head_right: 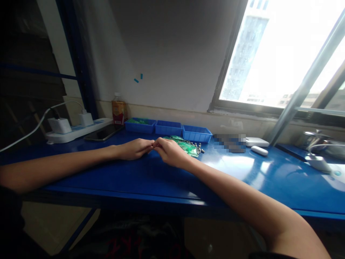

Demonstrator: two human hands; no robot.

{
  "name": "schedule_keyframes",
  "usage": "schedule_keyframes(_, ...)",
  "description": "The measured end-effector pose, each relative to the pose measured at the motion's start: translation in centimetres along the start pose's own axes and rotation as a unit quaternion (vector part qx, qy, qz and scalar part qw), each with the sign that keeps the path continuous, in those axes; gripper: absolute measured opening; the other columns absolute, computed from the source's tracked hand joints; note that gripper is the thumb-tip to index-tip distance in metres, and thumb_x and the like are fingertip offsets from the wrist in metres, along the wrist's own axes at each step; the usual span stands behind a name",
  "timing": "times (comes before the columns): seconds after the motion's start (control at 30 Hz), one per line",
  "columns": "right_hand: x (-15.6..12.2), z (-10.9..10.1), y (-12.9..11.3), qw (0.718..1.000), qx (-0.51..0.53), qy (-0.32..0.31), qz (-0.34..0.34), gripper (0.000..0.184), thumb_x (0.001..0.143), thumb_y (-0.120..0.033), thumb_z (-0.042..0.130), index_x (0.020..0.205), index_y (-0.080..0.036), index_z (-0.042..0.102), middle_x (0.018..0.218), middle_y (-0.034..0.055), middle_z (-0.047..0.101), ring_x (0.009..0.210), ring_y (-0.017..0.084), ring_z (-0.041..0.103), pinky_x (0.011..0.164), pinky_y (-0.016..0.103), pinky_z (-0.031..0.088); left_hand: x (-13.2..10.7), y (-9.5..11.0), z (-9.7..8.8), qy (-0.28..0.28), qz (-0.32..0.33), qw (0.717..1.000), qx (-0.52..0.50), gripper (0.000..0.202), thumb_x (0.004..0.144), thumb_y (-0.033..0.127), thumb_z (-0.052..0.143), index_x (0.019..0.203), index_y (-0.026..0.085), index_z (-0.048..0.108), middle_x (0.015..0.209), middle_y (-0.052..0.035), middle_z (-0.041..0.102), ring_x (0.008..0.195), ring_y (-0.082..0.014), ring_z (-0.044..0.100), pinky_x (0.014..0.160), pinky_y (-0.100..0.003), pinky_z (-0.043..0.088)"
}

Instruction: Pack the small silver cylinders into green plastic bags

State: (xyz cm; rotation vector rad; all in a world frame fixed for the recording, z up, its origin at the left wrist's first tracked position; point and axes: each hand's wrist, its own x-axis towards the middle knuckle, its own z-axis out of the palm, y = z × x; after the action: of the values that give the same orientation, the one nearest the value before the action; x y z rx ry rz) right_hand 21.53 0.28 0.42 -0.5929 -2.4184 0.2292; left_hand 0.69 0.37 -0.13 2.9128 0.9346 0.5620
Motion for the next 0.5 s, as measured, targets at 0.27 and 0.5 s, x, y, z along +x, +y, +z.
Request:
schedule_keyframes(0.27, -0.03, -0.07, -0.53, 1.000, 0.015, 0.009, 0.023, 0.011, 0.087, -0.017, 0.049, 0.086, -0.017, 0.059, 0.068, -0.0010, 0.062, 0.061, 0.010, 0.054, 0.062, 0.021, 0.040, -0.04, 0.34, -0.10, 0.003, 0.006, 1.000, -0.005, 0.027, 0.096, 0.033, 0.030, 0.084, 0.017, 0.047, 0.071, -0.0024, 0.056, 0.062, -0.0149, 0.052, 0.062, -0.024, 0.038)
schedule_keyframes(0.5, 0.08, 0.07, -0.23, 0.999, 0.038, 0.021, 0.033, 0.015, 0.088, -0.016, 0.045, 0.083, -0.017, 0.059, 0.066, -0.0021, 0.060, 0.059, 0.009, 0.053, 0.060, 0.020, 0.040, -0.12, 0.47, -0.12, -0.007, 0.007, 1.000, -0.020, 0.025, 0.097, 0.033, 0.031, 0.096, 0.017, 0.050, 0.075, -0.0022, 0.058, 0.065, -0.0144, 0.055, 0.063, -0.023, 0.038)
